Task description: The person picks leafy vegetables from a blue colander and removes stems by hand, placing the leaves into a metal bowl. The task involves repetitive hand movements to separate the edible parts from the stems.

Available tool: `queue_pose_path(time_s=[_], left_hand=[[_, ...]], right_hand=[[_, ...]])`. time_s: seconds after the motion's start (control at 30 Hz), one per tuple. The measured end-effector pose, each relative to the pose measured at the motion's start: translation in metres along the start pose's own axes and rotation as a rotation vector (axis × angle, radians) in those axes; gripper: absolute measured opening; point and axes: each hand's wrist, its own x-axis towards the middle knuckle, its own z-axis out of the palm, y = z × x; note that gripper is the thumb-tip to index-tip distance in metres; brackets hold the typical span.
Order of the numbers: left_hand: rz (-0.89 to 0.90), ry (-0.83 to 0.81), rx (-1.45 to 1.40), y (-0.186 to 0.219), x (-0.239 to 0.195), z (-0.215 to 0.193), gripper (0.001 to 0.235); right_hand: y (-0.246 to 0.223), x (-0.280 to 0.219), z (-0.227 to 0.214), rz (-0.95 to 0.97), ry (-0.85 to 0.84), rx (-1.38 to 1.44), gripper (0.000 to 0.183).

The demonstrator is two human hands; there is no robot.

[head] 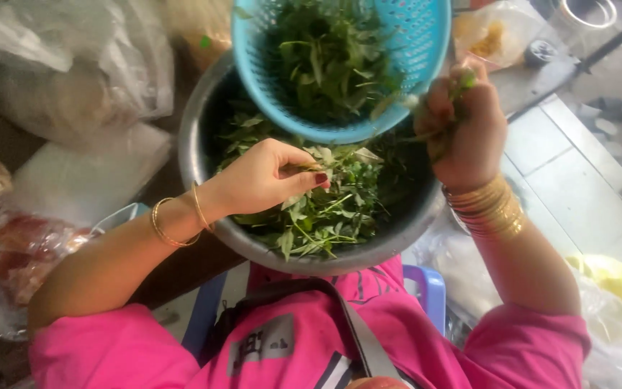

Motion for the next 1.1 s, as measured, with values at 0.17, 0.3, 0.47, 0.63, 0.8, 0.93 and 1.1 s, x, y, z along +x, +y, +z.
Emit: queue_pose_path(time_s=[0.17, 0.3, 0.47, 0.63, 0.8, 0.93, 1.1], left_hand=[[-0.038, -0.030, -0.003, 0.008, -0.005, -0.005, 0.018], [-0.103, -0.091, 0.080, 0.016, -0.007, -0.005, 0.017], [-0.235, -0.195, 0.201, -0.019, -0.004, -0.017, 0.027], [-0.266, -0.159, 0.291, -0.016, 0.003, -0.014, 0.037], [-0.316, -0.159, 0.372, 0.003, 0.002, -0.012, 0.023], [-0.315, -0.127, 0.315, 0.017, -0.007, -0.019, 0.023], [-0.205, 0.076, 0.193, 0.001, -0.014, -0.033, 0.021]], right_hand=[[0.002, -0.025, 0.013, -0.055, -0.393, -0.922, 0.054], [0.024, -0.036, 0.038, 0.072, -0.598, -0.865, 0.053], [0.030, -0.043, 0.048, -0.201, -0.717, -1.116, 0.016], [0.048, -0.053, 0.039, -0.684, -0.795, -1.430, 0.021], [0.048, -0.049, 0.029, -1.015, -0.897, -1.701, 0.015], [0.034, -0.049, 0.017, -0.829, -0.977, -1.774, 0.044], [0.025, -0.025, -0.035, -0.689, -0.821, -1.726, 0.057]])
